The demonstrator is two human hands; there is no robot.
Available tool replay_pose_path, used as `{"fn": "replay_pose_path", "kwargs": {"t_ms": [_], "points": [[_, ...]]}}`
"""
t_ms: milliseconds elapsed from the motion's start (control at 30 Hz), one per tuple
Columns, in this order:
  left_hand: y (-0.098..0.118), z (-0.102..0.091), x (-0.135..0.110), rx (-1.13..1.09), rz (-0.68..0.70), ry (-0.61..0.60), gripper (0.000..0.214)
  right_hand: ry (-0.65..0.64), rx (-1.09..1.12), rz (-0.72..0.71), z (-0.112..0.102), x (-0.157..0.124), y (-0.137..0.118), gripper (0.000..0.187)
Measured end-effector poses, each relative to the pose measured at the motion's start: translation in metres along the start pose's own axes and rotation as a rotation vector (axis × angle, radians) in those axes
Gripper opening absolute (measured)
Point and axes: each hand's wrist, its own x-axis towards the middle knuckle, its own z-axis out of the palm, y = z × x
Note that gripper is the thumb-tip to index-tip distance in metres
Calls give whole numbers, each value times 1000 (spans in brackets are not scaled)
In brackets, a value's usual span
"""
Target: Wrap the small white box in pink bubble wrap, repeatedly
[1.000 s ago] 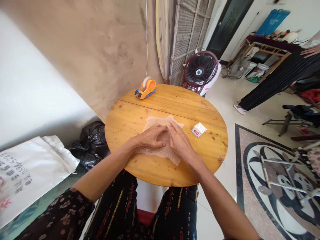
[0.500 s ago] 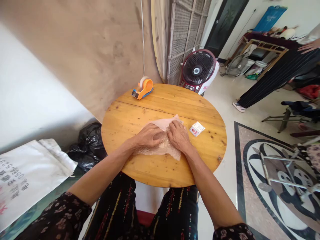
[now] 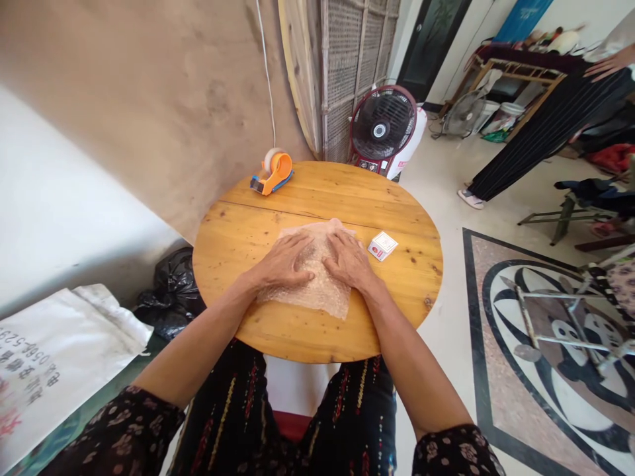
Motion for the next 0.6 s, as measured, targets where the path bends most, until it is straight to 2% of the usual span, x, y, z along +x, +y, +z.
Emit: {"fn": "replay_pose_path", "kwargs": {"t_ms": [67, 200, 267, 600], "points": [[0, -1, 0, -12, -1, 10, 82, -16, 16, -14, -1, -1, 1, 63], [3, -3, -1, -16, -17, 40, 53, -33, 26, -18, -4, -1, 1, 63], [4, -4, 0, 14, -24, 29, 46, -43, 33, -20, -6, -1, 2, 65], [-3, 1, 1, 42, 0, 2, 56, -90, 86, -6, -10, 0, 5, 68]]}}
